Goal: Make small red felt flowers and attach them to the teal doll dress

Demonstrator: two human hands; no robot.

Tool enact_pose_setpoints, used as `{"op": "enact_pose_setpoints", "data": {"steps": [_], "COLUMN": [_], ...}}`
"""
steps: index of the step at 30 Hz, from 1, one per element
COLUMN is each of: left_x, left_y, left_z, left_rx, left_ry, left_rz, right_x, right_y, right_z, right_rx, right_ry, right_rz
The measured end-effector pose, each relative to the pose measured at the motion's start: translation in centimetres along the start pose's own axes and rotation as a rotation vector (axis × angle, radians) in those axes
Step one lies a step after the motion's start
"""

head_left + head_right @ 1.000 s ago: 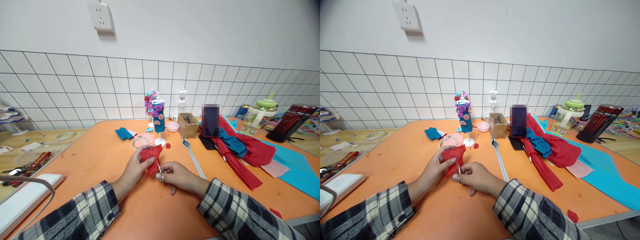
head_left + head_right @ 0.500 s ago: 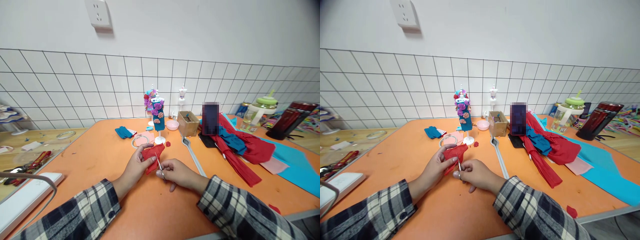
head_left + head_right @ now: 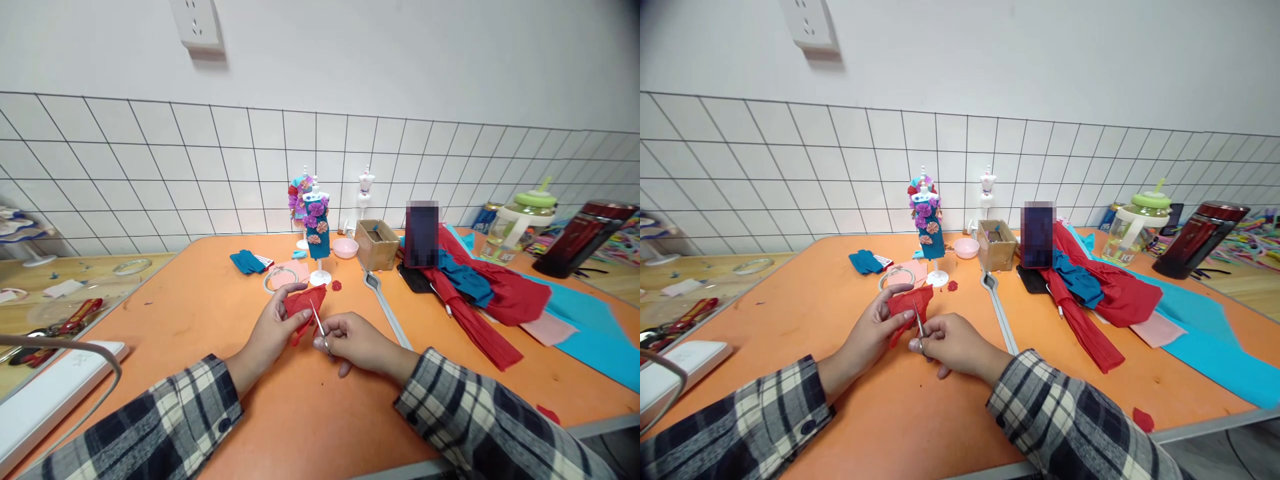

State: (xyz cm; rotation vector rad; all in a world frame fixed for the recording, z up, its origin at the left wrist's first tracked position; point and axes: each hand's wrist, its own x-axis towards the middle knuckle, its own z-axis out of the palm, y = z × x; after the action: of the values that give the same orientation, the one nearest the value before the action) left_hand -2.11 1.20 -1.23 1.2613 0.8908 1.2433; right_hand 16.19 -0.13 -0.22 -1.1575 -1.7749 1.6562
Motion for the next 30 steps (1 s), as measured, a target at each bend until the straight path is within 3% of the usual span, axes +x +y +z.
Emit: {"op": "enact_pose_setpoints", "data": {"steps": [8, 25, 30], "left_x": [-0.02, -0.09, -0.11], "left_y": [0.27, 0.05, 0.07], "left_z": [-0.06, -0.22, -0.29], "left_rx": [0.086, 0.106, 0.104], "left_ry": [0.052, -0.083, -0.072], "left_rz": [0.01, 0.03, 0.038], "right_x": [0.02, -0.29, -0.05], "right_y": [0.07, 0.0, 0.24], "right_z": [0.02, -0.08, -0.1], "right_rx": [-0.055, -0.023, -0.014], "right_ry": [-0.007, -0.051, -0.048], "right_rz": [-0.006, -0.036, -0.029]}}
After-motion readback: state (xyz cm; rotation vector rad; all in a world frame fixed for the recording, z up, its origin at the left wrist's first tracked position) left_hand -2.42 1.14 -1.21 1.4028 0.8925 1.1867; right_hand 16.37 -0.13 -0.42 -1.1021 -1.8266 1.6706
